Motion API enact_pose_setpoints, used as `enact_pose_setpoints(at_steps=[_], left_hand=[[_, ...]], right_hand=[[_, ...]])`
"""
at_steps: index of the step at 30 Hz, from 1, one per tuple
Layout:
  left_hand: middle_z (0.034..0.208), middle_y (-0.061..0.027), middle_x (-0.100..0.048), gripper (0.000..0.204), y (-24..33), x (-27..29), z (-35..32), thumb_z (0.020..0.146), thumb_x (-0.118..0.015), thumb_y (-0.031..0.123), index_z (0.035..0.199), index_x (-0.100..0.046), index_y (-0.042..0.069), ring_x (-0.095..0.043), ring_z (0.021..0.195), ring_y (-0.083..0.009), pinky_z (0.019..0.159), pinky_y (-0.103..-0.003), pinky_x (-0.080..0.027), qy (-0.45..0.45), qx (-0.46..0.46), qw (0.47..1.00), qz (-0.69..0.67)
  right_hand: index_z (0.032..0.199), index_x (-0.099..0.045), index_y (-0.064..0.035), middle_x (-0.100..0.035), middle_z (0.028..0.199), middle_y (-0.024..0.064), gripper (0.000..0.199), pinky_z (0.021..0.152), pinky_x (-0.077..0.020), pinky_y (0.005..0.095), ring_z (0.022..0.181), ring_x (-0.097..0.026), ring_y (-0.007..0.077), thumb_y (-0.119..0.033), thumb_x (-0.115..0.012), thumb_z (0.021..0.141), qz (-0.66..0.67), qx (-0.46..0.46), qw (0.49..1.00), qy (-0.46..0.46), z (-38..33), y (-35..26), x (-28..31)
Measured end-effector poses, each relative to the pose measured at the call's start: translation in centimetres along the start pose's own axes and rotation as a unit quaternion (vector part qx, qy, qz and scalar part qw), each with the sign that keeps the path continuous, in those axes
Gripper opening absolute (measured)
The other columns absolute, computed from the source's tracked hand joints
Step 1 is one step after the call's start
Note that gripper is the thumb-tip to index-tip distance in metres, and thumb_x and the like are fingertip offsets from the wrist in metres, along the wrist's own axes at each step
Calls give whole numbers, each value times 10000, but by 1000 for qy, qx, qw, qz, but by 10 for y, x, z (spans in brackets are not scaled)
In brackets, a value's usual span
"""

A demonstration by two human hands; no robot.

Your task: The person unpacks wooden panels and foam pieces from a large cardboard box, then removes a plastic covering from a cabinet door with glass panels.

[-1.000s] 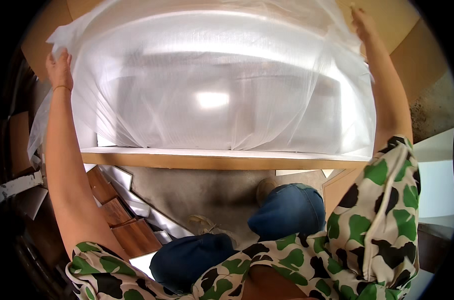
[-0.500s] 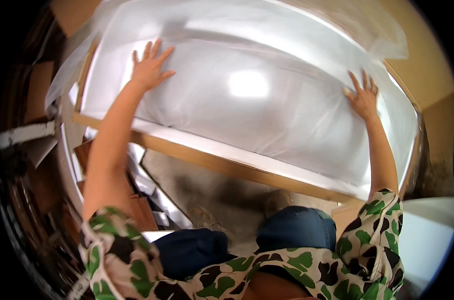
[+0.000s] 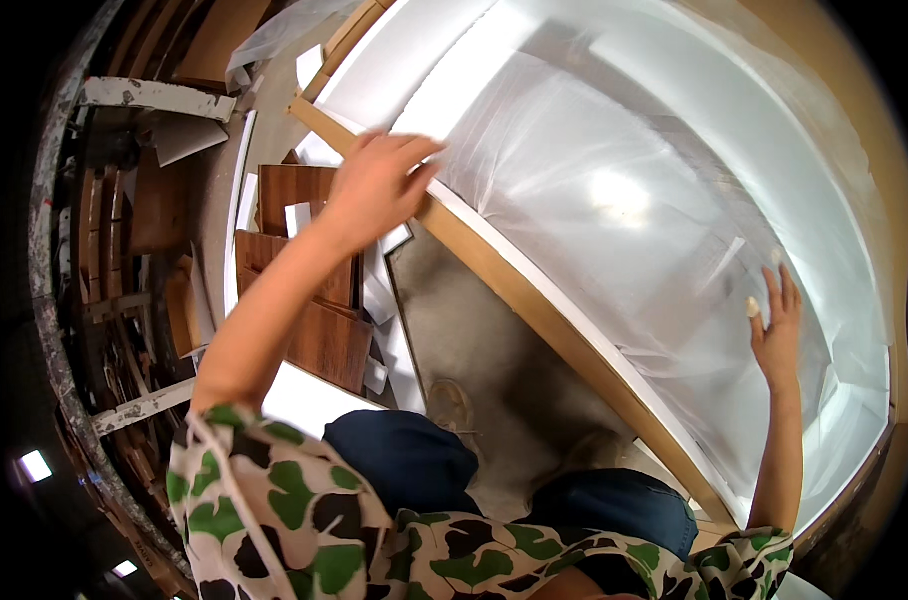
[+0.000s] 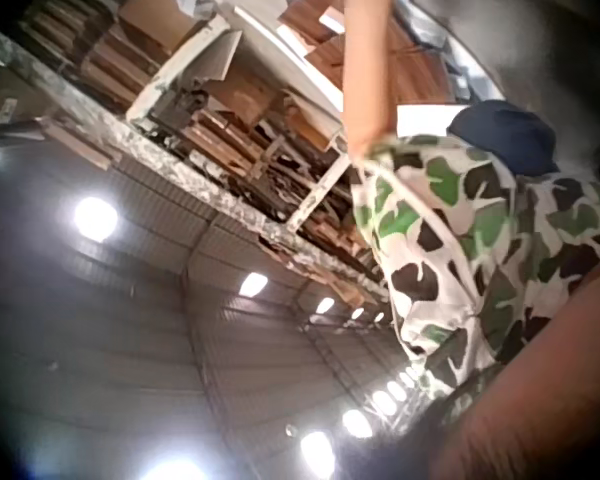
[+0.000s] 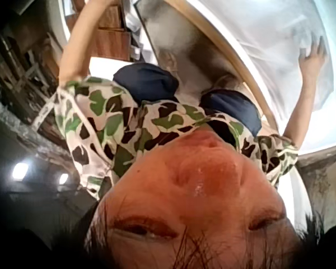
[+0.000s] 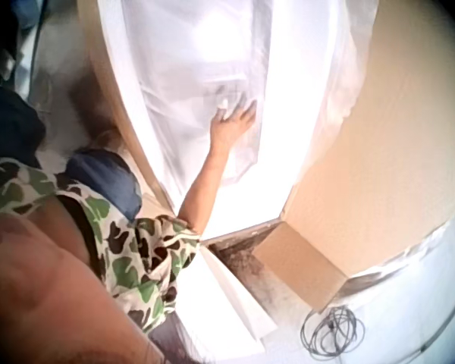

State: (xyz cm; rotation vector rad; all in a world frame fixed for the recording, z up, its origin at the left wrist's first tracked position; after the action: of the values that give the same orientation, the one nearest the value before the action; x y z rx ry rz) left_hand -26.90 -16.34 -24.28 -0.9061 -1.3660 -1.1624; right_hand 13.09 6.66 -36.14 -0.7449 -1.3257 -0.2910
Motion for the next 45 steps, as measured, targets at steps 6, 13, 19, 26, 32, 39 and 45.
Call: enact_pose_setpoints(at_steps=[6,13,19,26,32,39,45], left_hand=[[942,-118,-635,167,47,45,-160,779,-651,40,945,-641,20,-613,864,-199,746,-290,-488,-157,173,888,-395],[965,-135,-626,208,79,60,-203,709,-724,115,858,-640,-3,-580,964,-274,821,-363,-435,-159,200,910,-328],[963,-156,-621,290,65,52,-193,648,-769,175,848,-645,5,-572,969,-290,820,-368,-431,-154,131,894,-400],[967,-111,-610,286,59,48,-184,654,-760,193,853,-632,32,-558,968,-268,810,-357,-424,-200,97,893,-392],[969,-85,-618,255,60,64,-212,673,-731,197,856,-634,48,-561,961,-251,790,-360,-434,-236,71,886,-393],[928,-84,-628,208,64,91,-266,670,-709,167,812,-625,40,-568,906,-255,772,-365,-435,-170,109,867,-456],[735,-39,-583,105,65,74,-310,689,-666,167,709,-608,82,-549,746,-218,773,-362,-379,-168,183,866,-435]], right_hand=[[1295,-430,-185,-302,1398,120,524,1044,-211,466,1271,-271,326,-197,-605,801,-45,96,994,30,75,-73,-44],[1299,-427,-239,-287,1409,109,487,1036,-187,507,1292,-244,319,-316,-556,835,-66,128,985,92,174,-131,-103],[1324,-397,-272,-269,1428,91,489,1065,-106,492,1330,-186,287,-498,-364,892,-159,55,985,38,183,-107,-166],[1333,-380,-282,-268,1430,83,501,1071,-91,485,1336,-174,279,-512,-361,889,-184,61,981,29,186,-113,-168],[1331,-381,-298,-304,1409,101,494,1045,-151,501,1316,-220,289,-461,-455,870,-182,109,977,35,190,-101,-176],[1255,-478,-119,-467,1272,140,472,940,-377,357,1154,-454,305,-380,-527,865,58,13,998,-10,218,-108,-143],[1223,-491,-35,-528,1184,166,404,806,-441,311,1018,-539,259,-281,-500,902,90,55,993,58,172,-156,-62]])
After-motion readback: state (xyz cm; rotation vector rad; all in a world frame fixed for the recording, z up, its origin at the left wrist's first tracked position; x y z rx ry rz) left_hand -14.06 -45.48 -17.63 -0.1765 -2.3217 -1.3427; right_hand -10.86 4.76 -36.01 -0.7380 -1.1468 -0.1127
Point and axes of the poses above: each hand's wrist, its own z-axis towards the middle knuckle, its own x-axis out of the back of the hand, y = z × x, the point moved 6 cm from there along z, towards the middle knuckle
